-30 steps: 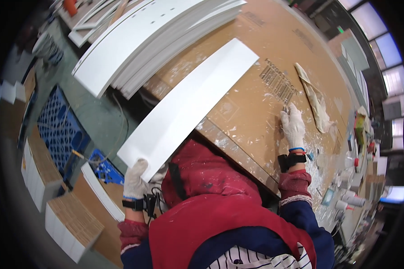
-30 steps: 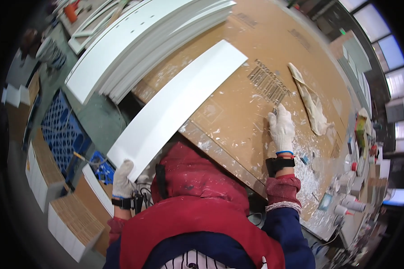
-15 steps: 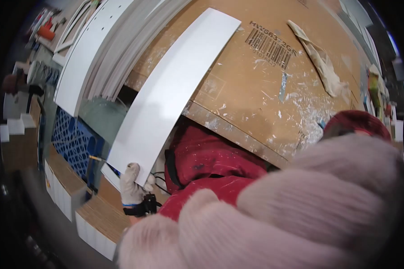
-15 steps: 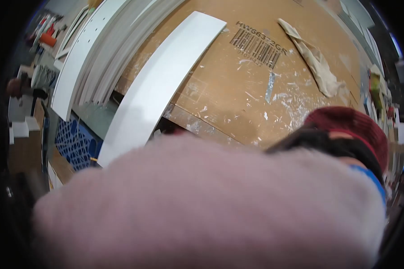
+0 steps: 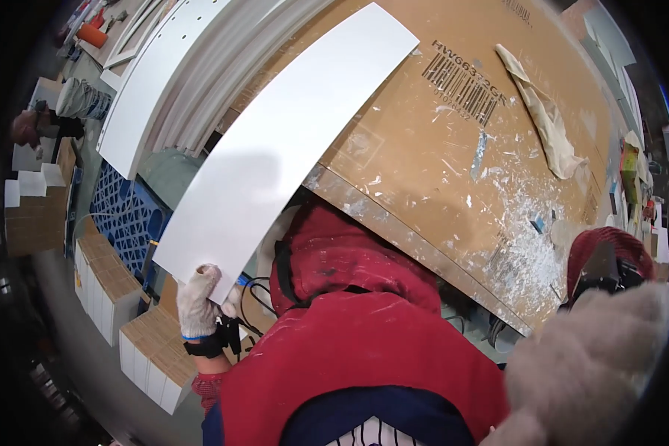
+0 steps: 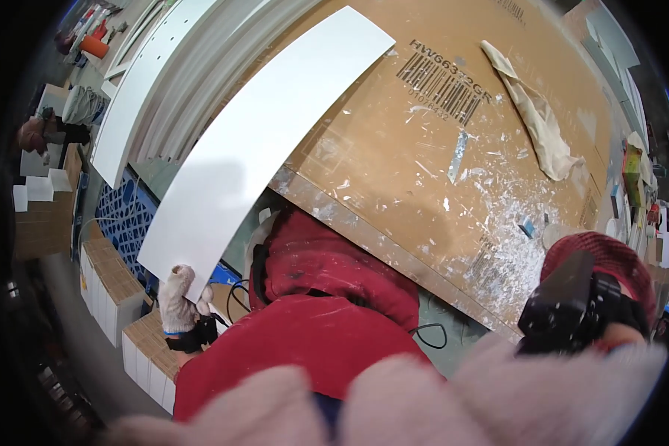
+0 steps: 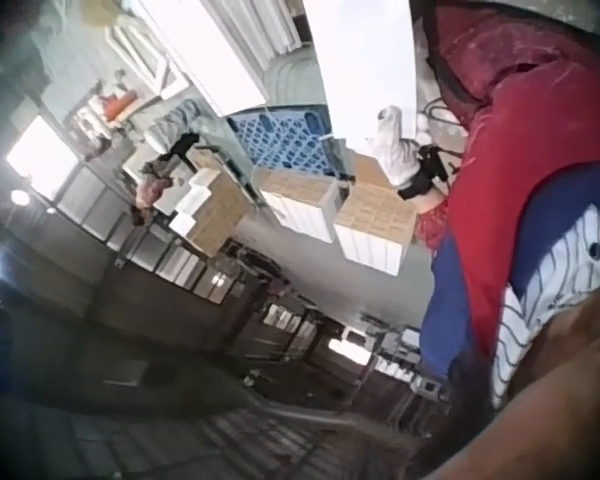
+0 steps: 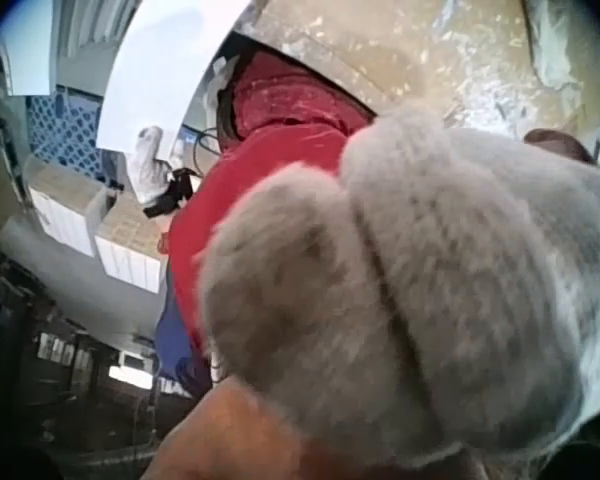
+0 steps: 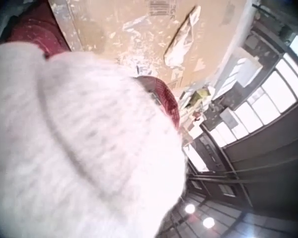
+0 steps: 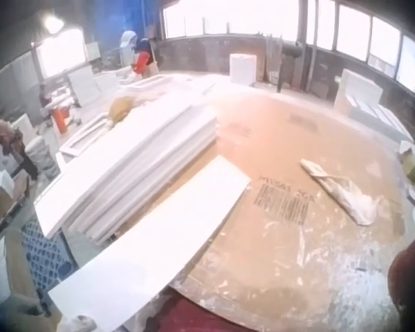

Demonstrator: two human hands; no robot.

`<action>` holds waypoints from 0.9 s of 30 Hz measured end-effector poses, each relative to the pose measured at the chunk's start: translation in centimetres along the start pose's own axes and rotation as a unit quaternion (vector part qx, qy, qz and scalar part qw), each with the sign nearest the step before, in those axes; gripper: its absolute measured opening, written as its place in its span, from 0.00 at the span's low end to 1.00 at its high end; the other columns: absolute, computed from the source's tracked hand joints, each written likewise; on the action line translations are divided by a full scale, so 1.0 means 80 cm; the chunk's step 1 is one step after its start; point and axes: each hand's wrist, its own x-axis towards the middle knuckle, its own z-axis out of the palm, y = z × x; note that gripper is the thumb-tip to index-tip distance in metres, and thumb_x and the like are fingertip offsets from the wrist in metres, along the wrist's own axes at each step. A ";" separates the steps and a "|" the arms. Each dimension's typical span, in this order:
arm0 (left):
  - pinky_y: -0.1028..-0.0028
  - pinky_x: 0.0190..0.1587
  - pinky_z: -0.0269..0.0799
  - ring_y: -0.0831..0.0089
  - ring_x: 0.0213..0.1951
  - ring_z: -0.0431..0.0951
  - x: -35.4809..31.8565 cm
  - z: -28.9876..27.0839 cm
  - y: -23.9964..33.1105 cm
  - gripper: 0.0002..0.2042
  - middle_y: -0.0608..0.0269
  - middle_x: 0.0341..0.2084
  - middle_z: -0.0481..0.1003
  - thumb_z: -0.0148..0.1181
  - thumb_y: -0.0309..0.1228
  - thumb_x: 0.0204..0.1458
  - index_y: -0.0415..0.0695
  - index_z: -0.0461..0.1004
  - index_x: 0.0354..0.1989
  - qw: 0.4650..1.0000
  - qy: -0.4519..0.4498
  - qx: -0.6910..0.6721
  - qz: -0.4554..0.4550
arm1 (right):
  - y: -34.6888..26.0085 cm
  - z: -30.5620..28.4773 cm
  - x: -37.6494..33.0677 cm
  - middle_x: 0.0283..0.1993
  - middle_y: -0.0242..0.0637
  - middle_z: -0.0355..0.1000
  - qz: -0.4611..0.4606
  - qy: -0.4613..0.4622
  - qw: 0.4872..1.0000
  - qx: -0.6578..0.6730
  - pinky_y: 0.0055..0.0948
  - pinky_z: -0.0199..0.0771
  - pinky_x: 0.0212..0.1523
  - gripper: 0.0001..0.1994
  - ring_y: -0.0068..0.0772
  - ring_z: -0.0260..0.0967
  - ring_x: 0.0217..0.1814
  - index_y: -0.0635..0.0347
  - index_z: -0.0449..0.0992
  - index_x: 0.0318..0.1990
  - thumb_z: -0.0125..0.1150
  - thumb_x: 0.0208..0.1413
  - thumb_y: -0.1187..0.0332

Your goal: Clean white furniture panels at a workbench and stack them on a pallet for manufacturing.

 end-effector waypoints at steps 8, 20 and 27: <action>0.77 0.06 0.59 0.68 0.09 0.68 0.022 -0.030 -0.029 0.09 0.52 0.12 0.69 0.52 0.32 0.53 0.38 0.66 0.28 0.993 -0.054 -0.089 -0.056 | -0.044 0.250 0.161 0.64 0.51 0.57 -0.280 0.069 0.949 0.130 0.46 0.54 0.64 0.41 0.47 0.54 0.67 0.66 0.57 0.61 0.50 0.49 0.39; 0.73 0.05 0.60 0.64 0.07 0.68 0.036 -0.037 -0.046 0.12 0.51 0.09 0.67 0.51 0.33 0.56 0.33 0.64 0.31 0.982 -0.071 -0.156 -0.081 | 0.083 0.322 0.247 0.72 0.52 0.39 -0.075 -0.049 0.996 0.013 0.45 0.39 0.70 0.47 0.46 0.35 0.75 0.64 0.44 0.68 0.40 0.52 0.33; 0.74 0.07 0.60 0.66 0.06 0.67 0.025 -0.026 -0.011 0.08 0.50 0.13 0.70 0.53 0.27 0.53 0.33 0.66 0.29 0.984 -0.039 -0.102 -0.142 | 0.192 0.335 0.261 0.69 0.50 0.49 0.135 -0.060 0.987 0.067 0.37 0.46 0.68 0.39 0.45 0.43 0.72 0.66 0.56 0.63 0.45 0.56 0.40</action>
